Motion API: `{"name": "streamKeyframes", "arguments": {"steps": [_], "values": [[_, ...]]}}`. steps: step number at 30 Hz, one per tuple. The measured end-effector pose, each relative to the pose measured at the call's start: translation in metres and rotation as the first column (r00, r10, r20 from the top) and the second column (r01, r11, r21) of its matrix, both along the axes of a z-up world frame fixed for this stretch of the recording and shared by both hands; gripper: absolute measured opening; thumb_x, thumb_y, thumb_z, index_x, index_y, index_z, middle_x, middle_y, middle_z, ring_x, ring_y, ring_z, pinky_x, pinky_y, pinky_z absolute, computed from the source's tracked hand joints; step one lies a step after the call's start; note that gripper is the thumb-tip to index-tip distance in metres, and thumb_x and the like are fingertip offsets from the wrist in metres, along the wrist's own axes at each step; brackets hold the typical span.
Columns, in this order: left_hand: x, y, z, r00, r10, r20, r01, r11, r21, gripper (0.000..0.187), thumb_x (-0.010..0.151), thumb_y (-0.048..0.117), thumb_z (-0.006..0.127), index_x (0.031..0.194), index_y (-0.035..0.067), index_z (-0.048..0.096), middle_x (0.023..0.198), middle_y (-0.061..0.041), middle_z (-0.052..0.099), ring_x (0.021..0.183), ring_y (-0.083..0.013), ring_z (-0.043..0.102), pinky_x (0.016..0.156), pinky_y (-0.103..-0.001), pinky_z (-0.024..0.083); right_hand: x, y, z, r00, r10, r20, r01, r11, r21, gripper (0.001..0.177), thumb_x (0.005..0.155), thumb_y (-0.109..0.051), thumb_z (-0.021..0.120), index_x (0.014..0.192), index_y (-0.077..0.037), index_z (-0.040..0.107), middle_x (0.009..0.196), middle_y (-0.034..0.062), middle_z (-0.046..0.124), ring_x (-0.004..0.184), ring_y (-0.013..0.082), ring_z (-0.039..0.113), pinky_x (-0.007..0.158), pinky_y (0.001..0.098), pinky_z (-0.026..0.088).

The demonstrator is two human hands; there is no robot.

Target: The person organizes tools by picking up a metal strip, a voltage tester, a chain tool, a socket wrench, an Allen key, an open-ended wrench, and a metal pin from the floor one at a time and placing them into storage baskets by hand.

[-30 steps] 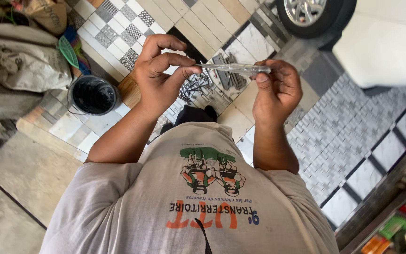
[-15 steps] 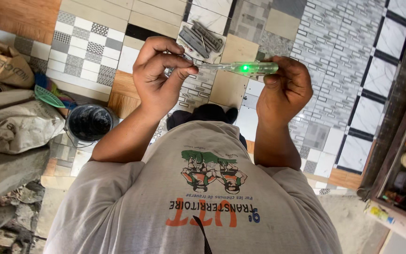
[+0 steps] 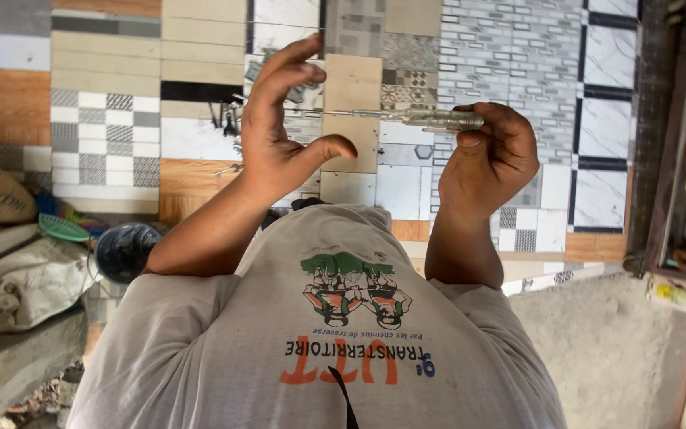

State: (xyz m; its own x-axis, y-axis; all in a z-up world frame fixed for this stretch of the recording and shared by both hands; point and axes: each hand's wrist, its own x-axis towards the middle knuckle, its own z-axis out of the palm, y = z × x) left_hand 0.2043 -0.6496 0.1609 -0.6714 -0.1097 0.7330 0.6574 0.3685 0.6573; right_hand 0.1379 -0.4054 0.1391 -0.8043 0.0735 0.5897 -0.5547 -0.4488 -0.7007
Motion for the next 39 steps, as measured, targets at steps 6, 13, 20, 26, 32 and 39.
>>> {"name": "streamKeyframes", "arguments": {"steps": [6,13,20,26,32,39], "values": [[-0.033,0.084,0.002,0.988,-0.152,0.037,0.151,0.988,0.014,0.084,0.085,0.037,0.094,0.148,0.009,0.046,0.156,-0.01,0.039,0.144,-0.0249,0.047,0.117,-0.034,0.053,-0.01,0.098,0.0,0.987,-0.157,-0.025,0.157,0.988,-0.01,0.03,0.096,-0.012,0.079,0.114,0.005,0.064,0.108,0.0133,0.071,0.09,0.0178,0.071,0.083,0.0257,0.057],[-0.068,0.185,0.008,0.983,-0.177,0.052,0.182,0.978,-0.104,0.016,0.086,0.014,0.09,0.098,0.007,0.082,0.135,-0.007,0.058,0.127,-0.0208,0.056,0.105,-0.035,0.051,-0.02,0.2,-0.007,0.968,-0.25,-0.014,0.25,0.968,-0.022,0.032,0.096,-0.015,0.08,0.115,0.004,0.063,0.108,0.013,0.071,0.091,0.019,0.072,0.085,0.0271,0.058],[-0.099,0.268,0.001,0.97,-0.228,0.083,0.23,0.973,-0.021,0.012,0.09,0.007,0.089,0.099,0.006,0.082,0.13,-0.005,0.055,0.121,-0.0183,0.056,0.1,-0.032,0.05,-0.024,0.28,-0.014,0.949,-0.314,-0.009,0.314,0.949,0.003,0.033,0.094,-0.014,0.08,0.116,0.004,0.062,0.106,0.015,0.072,0.09,0.0185,0.072,0.083,0.0251,0.057],[-0.133,0.312,-0.001,0.929,-0.368,0.044,0.371,0.918,-0.142,0.02,0.089,0.016,0.091,0.104,0.008,0.081,0.142,-0.007,0.049,0.133,-0.0233,0.045,0.11,-0.038,0.041,-0.026,0.321,-0.02,0.917,-0.396,0.05,0.399,0.916,-0.049,0.032,0.095,-0.012,0.08,0.116,0.005,0.064,0.108,0.0168,0.072,0.093,0.0203,0.072,0.085,0.0257,0.058],[-0.181,0.336,-0.009,0.904,-0.425,0.036,0.422,0.877,-0.232,0.032,0.087,0.028,0.093,0.109,0.009,0.08,0.156,-0.011,0.043,0.148,-0.0297,0.032,0.122,-0.045,0.031,-0.044,0.345,-0.02,0.876,-0.476,0.073,0.481,0.875,-0.058,0.031,0.094,-0.012,0.08,0.114,0.004,0.063,0.106,0.0161,0.071,0.094,0.0218,0.073,0.084,0.0276,0.059],[-0.269,0.369,-0.03,0.817,-0.577,0.019,0.573,0.807,-0.144,0.011,0.09,0.016,0.087,0.097,0.009,0.087,0.154,-0.007,0.051,0.15,-0.0295,0.033,0.127,-0.046,0.03,-0.08,0.364,-0.021,0.764,-0.641,0.072,0.64,0.767,0.045,0.03,0.095,-0.011,0.08,0.114,0.005,0.063,0.106,0.016,0.072,0.092,0.0199,0.072,0.085,0.0265,0.057]]}}
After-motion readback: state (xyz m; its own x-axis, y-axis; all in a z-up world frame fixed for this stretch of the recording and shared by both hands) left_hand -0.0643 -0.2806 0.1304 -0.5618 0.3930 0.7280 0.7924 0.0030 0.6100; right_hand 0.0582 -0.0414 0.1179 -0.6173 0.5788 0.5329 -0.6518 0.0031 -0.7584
